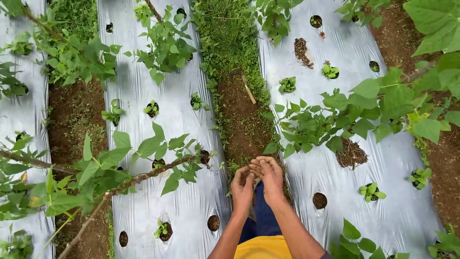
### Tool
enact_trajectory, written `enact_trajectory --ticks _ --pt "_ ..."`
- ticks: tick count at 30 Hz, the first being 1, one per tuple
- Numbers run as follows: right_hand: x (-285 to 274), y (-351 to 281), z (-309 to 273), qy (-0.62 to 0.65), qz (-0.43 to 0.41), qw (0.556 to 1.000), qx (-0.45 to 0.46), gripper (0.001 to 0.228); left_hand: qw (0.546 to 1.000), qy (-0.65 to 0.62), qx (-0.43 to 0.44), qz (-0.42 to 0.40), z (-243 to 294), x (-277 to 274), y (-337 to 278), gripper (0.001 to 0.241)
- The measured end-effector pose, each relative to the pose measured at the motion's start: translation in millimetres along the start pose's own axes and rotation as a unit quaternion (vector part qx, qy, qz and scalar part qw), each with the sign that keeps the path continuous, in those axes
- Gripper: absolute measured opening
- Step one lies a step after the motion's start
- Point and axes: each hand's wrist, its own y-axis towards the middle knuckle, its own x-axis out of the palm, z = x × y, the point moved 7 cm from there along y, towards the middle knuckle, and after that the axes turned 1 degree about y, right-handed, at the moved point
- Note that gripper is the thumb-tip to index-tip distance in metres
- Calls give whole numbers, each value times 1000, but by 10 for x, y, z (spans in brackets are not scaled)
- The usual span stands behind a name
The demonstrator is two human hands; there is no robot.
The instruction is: The person uses a hand hoe to scrape and loosen weeds growing between rows of plants in a garden bed covered with plastic mulch. They gather the loosened weeds by hand, carry them to a nearby pile, and repeat the process along the row.
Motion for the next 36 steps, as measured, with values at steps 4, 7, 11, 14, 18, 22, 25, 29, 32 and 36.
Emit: enact_trajectory --ticks 4,7,11,14,18,22,25,29,32,36 --pt "131 600 -108 3 16 1000 14 14 1000 1 -1 -8 50 254 550 20" --pt "282 1054 -271 9 17 1000 21 13 1000 -23 -11 1 195 420 996 14" --pt "553 1792 -857 -3 3 1000 2 14 1000 8 -5 -26 630 857 1785 15" --pt "757 2152 -1179 -17 -3 1000 -9 14 999 18 -15 -32 848 1035 2163 21" --pt "1052 2505 -1658 -37 -10 999 -28 15 1000 6 -16 -6 1157 1250 2617 20" --pt "1189 2858 -1822 -27 26 999 -19 15 999 -12 -30 -19 1213 1386 3064 20" --pt "1285 3033 -1969 -15 56 998 -20 16 996 16 -72 -50 1278 1486 3343 22" --pt "1336 3490 -2127 24 122 992 -27 14 991 25 -75 -104 1567 1774 3926 20" --pt "1561 3564 -2027 51 153 987 -2 14 984 77 -95 -127 1853 1606 4133 19" --pt "1762 3948 -2204 76 162 984 -18 16 979 126 -76 -140 2127 1707 4749 20"
